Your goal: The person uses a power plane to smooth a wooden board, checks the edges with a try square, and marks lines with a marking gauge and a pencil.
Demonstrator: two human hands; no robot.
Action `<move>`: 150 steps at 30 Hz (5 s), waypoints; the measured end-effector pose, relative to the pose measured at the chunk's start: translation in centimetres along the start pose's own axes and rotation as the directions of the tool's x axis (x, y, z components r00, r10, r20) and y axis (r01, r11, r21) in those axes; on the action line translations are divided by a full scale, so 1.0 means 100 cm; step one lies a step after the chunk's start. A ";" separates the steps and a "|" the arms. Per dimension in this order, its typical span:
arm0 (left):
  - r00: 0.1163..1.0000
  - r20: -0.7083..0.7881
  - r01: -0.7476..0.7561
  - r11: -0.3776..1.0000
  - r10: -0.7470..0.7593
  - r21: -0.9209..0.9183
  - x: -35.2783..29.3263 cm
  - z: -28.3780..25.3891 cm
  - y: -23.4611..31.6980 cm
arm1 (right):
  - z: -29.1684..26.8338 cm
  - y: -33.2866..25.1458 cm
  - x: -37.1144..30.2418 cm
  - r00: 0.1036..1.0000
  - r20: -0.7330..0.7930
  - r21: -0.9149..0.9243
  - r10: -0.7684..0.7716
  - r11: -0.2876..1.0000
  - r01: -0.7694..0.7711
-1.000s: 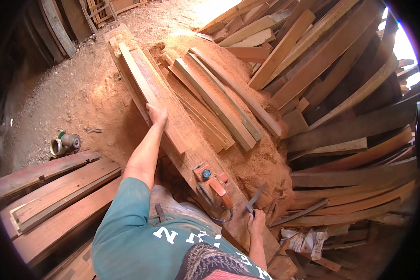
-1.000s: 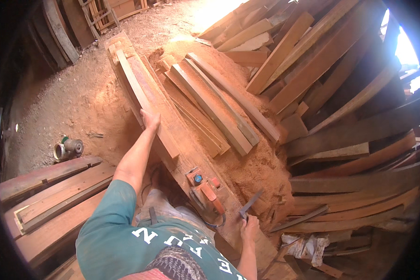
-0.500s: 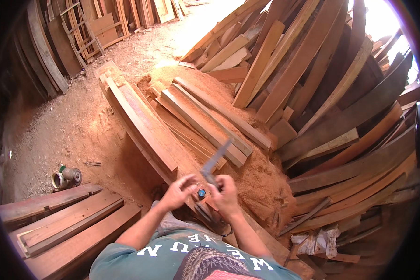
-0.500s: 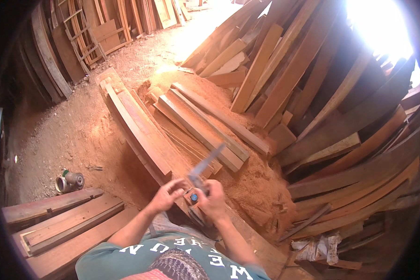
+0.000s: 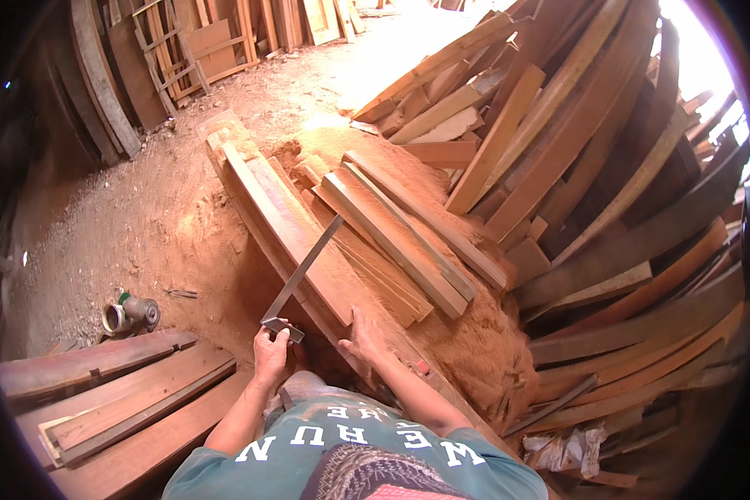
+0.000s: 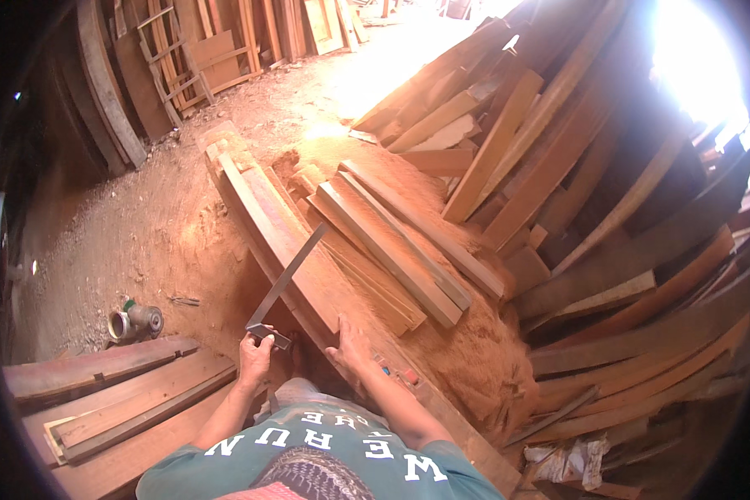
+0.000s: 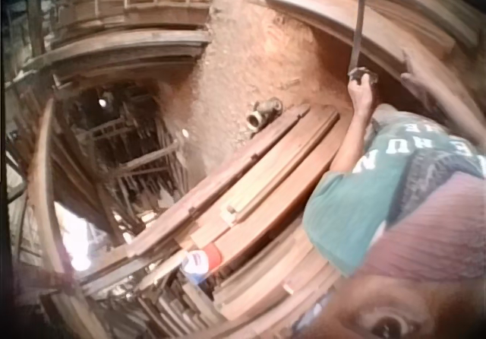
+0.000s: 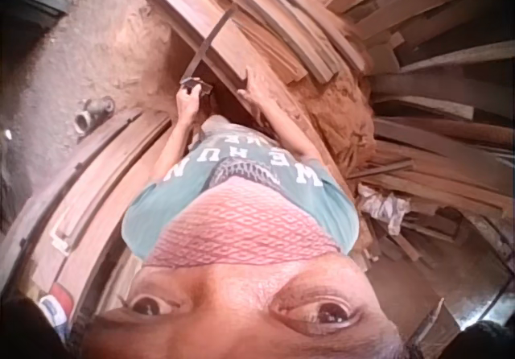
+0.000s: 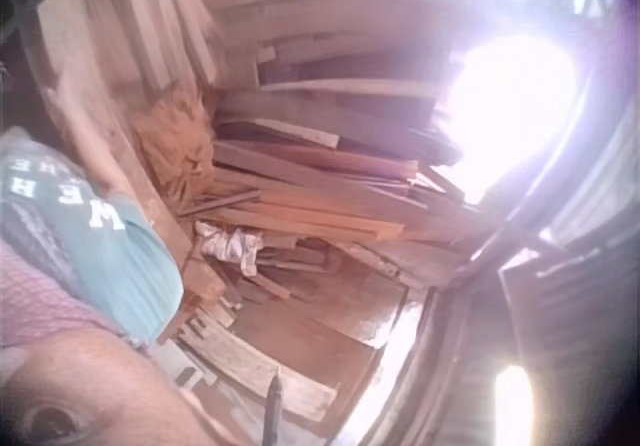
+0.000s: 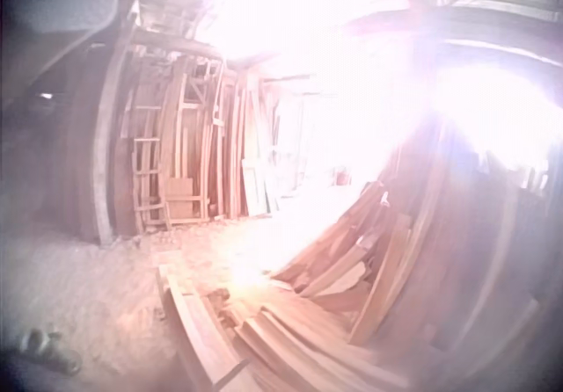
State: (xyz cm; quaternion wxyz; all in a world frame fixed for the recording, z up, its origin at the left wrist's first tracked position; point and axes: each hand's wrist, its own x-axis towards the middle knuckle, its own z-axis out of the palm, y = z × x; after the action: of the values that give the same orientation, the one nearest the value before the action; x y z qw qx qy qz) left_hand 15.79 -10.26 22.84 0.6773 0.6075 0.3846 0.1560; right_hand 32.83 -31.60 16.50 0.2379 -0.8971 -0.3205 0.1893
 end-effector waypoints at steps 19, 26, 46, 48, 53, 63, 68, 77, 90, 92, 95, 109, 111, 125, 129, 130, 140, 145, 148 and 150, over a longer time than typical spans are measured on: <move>0.936 -0.113 -0.316 0.936 0.335 0.153 0.077 -0.021 0.130 | -0.150 -0.205 0.054 0.842 -0.379 -0.095 -0.384 0.921 0.377; 0.928 -0.051 -0.367 0.929 0.369 0.041 0.113 -0.025 0.164 | -0.160 -0.245 0.077 0.766 -0.445 -0.055 -0.465 0.867 0.495; 0.826 -0.490 -0.042 0.896 0.280 0.442 0.572 -0.195 0.085 | -0.189 -0.261 0.112 0.746 -0.517 0.009 -0.420 0.869 0.495; 0.843 -0.485 -0.002 0.901 0.235 0.433 0.609 -0.184 0.077 | -0.194 -0.260 0.109 0.755 -0.519 -0.003 -0.399 0.885 0.466; 0.910 -0.349 -0.047 0.891 0.225 0.452 0.650 -0.148 0.071 | -0.199 -0.265 0.117 0.749 -0.539 -0.013 -0.385 0.893 0.450; 0.929 -0.252 -0.149 0.899 0.269 0.411 0.674 -0.155 0.057 | -0.212 -0.275 0.125 0.775 -0.514 -0.004 -0.368 0.904 0.427; 0.878 -0.255 -0.235 0.828 0.405 0.509 0.677 -0.156 0.050 | -0.213 -0.278 0.126 0.781 -0.502 0.014 -0.372 0.899 0.437; 0.928 -0.233 -0.114 0.815 0.292 0.567 0.676 -0.157 0.061 | -0.199 -0.272 0.117 0.771 -0.516 0.043 -0.374 0.887 0.460; 0.897 -0.424 -0.200 0.970 0.125 -0.137 0.420 -0.219 0.011 | -0.105 -0.134 0.046 0.990 -0.125 -0.077 0.066 0.994 -0.076; 0.889 -0.453 -0.173 0.961 0.059 -0.216 0.350 -0.230 0.006 | -0.088 -0.106 0.038 0.989 -0.060 -0.006 0.136 0.991 -0.137; 0.854 -0.521 -0.109 0.979 0.003 -0.174 0.254 -0.229 0.008 | -0.085 -0.107 0.032 0.953 0.118 0.185 0.280 0.936 -0.298; 0.983 0.182 0.131 0.789 -0.024 -0.600 0.025 -0.019 0.164 | -0.193 -0.233 0.066 0.974 0.074 0.708 -0.214 0.699 0.100; 0.989 0.149 0.090 0.731 0.016 -0.676 0.031 -0.025 0.185 | -0.204 -0.253 0.068 0.954 0.031 0.708 -0.299 0.680 0.190; 0.992 0.085 0.016 0.584 0.090 -0.811 0.047 -0.045 0.237 | -0.213 -0.312 0.098 0.902 -0.105 0.753 -0.419 0.559 0.347; 0.992 0.096 0.025 0.597 0.088 -0.802 0.049 -0.049 0.245 | -0.220 -0.318 0.101 0.904 -0.094 0.747 -0.417 0.571 0.340; 0.992 0.093 0.023 0.604 0.085 -0.796 0.049 -0.050 0.246 | -0.221 -0.320 0.102 0.905 -0.082 0.759 -0.417 0.562 0.327; 0.989 0.120 0.042 0.608 0.089 -0.793 0.053 -0.054 0.243 | -0.219 -0.317 0.107 0.916 -0.036 0.755 -0.399 0.590 0.286; 0.983 0.173 0.141 0.839 -0.057 -0.525 0.039 -0.018 0.184 | -0.199 -0.246 0.093 0.970 0.017 0.794 -0.243 0.592 0.135; 0.954 0.217 0.244 0.957 -0.208 -0.156 0.034 -0.004 0.090 | -0.127 -0.165 0.086 0.985 0.170 0.465 -0.028 0.883 -0.055; 0.936 0.208 0.319 0.935 -0.285 -0.157 0.028 0.009 0.031 | -0.062 -0.106 0.074 0.966 0.259 0.444 -0.016 0.890 -0.104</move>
State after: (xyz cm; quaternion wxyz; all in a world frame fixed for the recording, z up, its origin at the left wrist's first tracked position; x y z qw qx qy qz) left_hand 19.10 -8.33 24.81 0.7797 0.4860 0.3937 0.0292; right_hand 36.09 -21.39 26.02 0.3931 -0.7919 -0.2746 0.3782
